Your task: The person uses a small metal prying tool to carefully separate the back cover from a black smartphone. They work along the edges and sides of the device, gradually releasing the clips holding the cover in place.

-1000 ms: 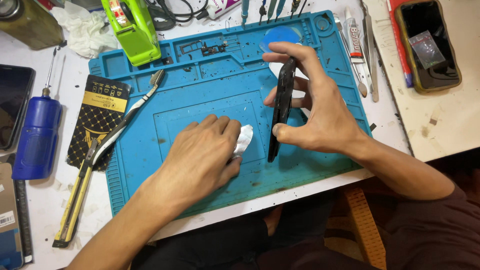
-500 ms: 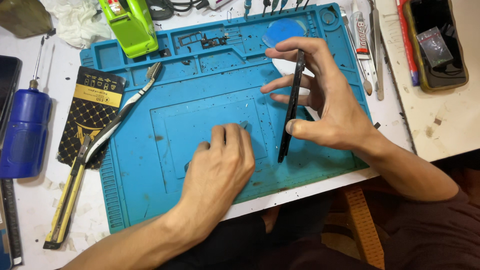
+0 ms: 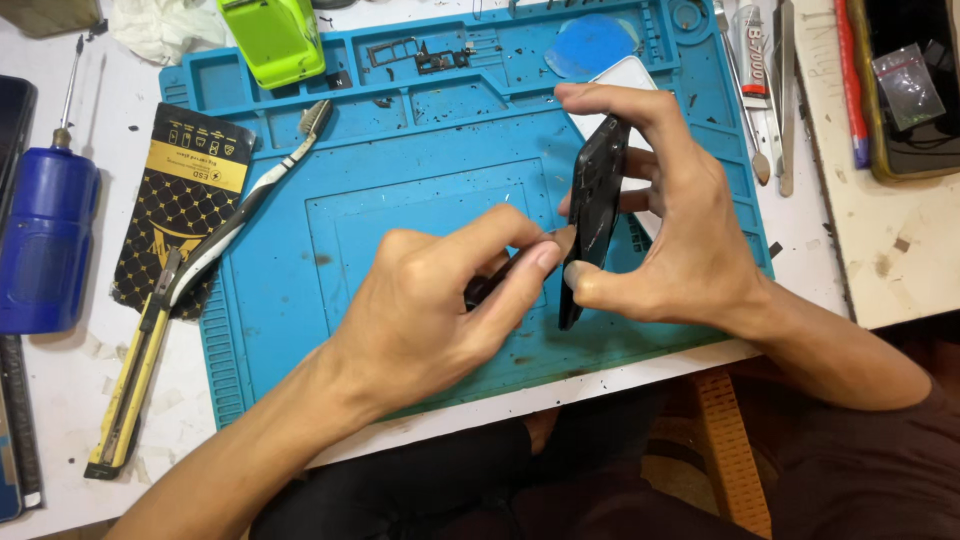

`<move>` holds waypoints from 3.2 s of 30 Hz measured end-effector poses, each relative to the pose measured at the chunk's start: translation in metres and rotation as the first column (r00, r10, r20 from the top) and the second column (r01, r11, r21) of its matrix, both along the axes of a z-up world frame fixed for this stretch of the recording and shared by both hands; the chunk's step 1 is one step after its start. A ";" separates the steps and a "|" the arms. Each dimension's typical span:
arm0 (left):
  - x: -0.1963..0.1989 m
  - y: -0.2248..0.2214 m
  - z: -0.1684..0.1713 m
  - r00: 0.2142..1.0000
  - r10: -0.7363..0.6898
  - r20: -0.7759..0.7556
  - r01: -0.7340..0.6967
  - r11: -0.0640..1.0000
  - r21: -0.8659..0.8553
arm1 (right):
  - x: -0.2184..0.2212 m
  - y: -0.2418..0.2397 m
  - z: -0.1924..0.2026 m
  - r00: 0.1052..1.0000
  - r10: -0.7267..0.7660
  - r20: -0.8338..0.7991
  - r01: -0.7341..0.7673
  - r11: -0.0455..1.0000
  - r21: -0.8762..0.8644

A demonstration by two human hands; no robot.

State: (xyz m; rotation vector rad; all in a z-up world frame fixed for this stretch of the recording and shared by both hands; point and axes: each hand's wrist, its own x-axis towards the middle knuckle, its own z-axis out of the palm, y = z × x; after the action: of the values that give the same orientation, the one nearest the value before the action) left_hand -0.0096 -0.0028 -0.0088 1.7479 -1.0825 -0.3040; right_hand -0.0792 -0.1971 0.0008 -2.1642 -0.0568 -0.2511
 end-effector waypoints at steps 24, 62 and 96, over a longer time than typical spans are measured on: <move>-0.008 -0.007 -0.029 0.964 0.142 0.227 -0.121 0.987 -0.107 | 0.007 0.004 -0.014 0.992 -0.013 0.122 0.035 0.983 -0.180; 0.026 -0.011 0.003 0.895 0.126 -0.428 0.045 0.928 0.369 | 0.022 -0.004 -0.022 0.957 0.054 -0.284 -0.073 0.996 -0.056; 0.021 -0.012 0.009 0.787 0.178 -0.590 0.035 0.943 0.330 | 0.015 -0.009 -0.021 0.936 0.065 -0.345 -0.055 0.998 0.038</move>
State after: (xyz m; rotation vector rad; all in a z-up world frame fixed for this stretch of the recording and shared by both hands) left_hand 0.0110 -0.0152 0.0001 1.7739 -0.4961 -0.9812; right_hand -0.0644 -0.2060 -0.0202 -2.1444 0.0807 0.1662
